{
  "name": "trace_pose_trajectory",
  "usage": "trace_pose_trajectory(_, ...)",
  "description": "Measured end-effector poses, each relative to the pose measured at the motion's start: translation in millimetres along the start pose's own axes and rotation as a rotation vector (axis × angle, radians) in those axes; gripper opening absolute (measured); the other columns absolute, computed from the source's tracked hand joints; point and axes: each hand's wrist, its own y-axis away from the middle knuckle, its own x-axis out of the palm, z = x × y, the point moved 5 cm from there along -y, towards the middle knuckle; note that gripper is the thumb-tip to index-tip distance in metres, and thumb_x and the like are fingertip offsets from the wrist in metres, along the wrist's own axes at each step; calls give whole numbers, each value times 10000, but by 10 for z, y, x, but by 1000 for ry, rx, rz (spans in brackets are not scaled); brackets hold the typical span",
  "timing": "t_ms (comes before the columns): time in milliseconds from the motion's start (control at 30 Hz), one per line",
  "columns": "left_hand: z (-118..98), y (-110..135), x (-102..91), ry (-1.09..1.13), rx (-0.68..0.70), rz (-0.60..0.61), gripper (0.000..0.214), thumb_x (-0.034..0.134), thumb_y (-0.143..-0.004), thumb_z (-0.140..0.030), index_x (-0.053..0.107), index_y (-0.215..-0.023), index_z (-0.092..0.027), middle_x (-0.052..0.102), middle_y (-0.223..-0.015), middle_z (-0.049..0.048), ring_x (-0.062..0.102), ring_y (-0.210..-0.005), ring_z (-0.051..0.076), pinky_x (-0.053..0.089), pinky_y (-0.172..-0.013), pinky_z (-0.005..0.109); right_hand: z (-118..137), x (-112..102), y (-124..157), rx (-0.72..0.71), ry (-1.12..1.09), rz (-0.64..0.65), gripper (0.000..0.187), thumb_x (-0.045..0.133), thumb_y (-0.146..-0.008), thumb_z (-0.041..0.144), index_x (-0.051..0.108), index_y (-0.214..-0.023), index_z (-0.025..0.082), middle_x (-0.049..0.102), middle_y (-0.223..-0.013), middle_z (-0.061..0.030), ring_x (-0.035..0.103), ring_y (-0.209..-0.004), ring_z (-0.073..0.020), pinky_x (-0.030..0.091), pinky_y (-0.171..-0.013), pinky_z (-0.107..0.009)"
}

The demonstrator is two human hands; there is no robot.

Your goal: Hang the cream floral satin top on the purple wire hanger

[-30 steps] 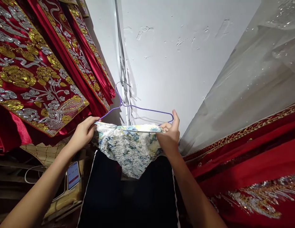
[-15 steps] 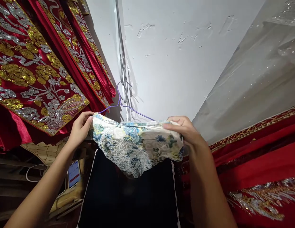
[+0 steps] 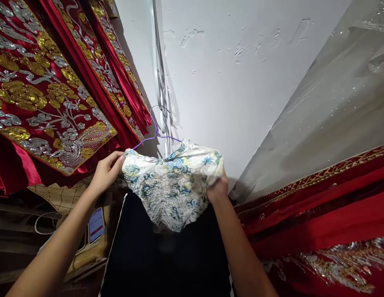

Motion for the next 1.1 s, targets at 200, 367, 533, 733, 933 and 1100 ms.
trace_pose_trajectory(200,78,9,51,83,-45,-66,362,460,-995,-457,666,-1084,-172,679,-954,43,607,-869,190,465,-754,260,458,-68,-230,-65,-93,-238,448,720,-791,595,639,-1013,214,667,-960,-62,690,-952,-261,567,-705,-349)
trace_pose_trajectory(367,-113,-187,23,159,0,-131,348,572,-922,-368,612,-1211,-179,685,-1124,75,627,-1006,215,492,-892,312,921,547,98,-113,7,85,586,524,-876,716,681,-1109,201,681,-958,-90,701,-929,-256,560,-708,-354)
trace_pose_trajectory(533,-290,-37,75,203,143,-108,81,565,-836,-154,644,-849,-172,641,-882,37,607,-849,172,484,-810,288,869,1076,954,33,178,1199,569,736,-812,576,707,-1239,201,720,-1171,-106,678,-1125,-292,515,-982,-396)
trace_pose_trajectory(733,-630,417,286,268,441,-124,223,525,-822,-6,640,-740,-179,562,-765,5,558,-691,121,425,-644,243,232,874,580,-120,622,744,589,665,-906,401,513,-1450,235,598,-1409,-130,569,-1305,-292,436,-1122,-495)
trace_pose_trajectory(933,-945,527,513,595,330,-67,92,654,-865,-150,574,-840,-188,593,-816,30,622,-823,176,491,-744,294,-224,1072,700,-591,1075,532,1109,737,-779,360,38,-1631,238,123,-1686,-161,41,-1558,-421,81,-1228,-690)
trace_pose_trajectory(1100,-1029,470,634,862,91,28,181,734,-813,-182,555,-797,-188,588,-801,13,609,-761,148,518,-754,279,-353,1184,777,-857,1010,349,894,690,-793,378,241,-1548,211,418,-1470,-200,249,-1499,-419,118,-1228,-679)
